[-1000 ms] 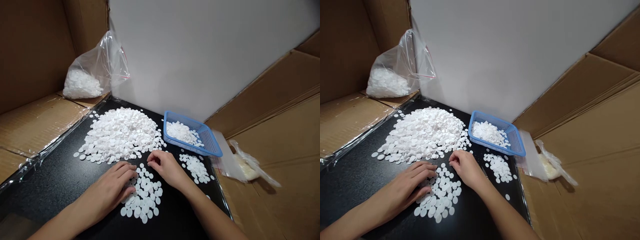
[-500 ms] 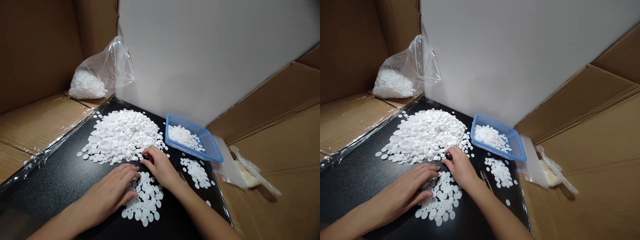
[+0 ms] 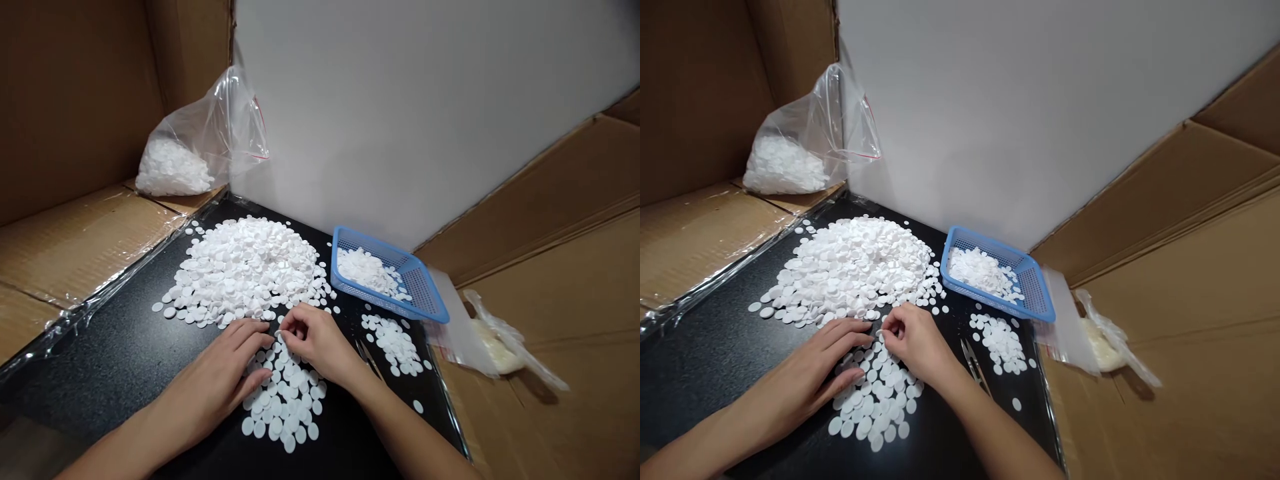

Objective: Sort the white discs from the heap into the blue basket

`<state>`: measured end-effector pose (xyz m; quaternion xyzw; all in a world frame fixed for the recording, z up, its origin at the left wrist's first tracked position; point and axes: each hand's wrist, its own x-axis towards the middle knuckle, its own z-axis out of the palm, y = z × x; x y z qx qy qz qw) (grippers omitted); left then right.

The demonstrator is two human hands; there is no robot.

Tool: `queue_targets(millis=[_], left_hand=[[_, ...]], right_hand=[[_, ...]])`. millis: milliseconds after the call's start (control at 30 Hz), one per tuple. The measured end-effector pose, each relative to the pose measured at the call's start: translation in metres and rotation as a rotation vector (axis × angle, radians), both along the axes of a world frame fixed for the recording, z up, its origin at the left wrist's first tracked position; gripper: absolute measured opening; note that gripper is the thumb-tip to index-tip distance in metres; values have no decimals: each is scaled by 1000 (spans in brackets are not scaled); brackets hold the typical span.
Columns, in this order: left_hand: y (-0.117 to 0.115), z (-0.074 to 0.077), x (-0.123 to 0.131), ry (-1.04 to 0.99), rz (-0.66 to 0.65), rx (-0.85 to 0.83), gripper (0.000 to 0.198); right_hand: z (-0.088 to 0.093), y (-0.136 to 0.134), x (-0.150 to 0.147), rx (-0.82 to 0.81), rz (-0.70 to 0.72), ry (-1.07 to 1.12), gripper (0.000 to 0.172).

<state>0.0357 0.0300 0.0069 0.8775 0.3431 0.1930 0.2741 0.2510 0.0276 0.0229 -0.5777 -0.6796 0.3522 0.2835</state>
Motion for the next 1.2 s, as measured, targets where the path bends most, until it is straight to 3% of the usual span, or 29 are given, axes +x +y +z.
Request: queue_targets(millis=[200, 567, 767, 1000, 1200], left_hand=[[-1, -4, -2, 64, -24, 67, 35], [-2, 8, 2, 100, -115, 61, 29], [-3, 10, 0, 2, -55, -52, 19], [-1, 12, -3, -115, 113, -160, 21], [-1, 15, -1, -98, 92, -187, 21]], right_hand=[[0, 1, 3, 69, 9, -64, 18], [12, -4, 7, 7, 83, -230, 13], [3, 2, 9, 101, 15, -182, 13], [-8, 2, 5, 230, 16, -344, 17], [-2, 2, 4, 90, -28, -224, 13]])
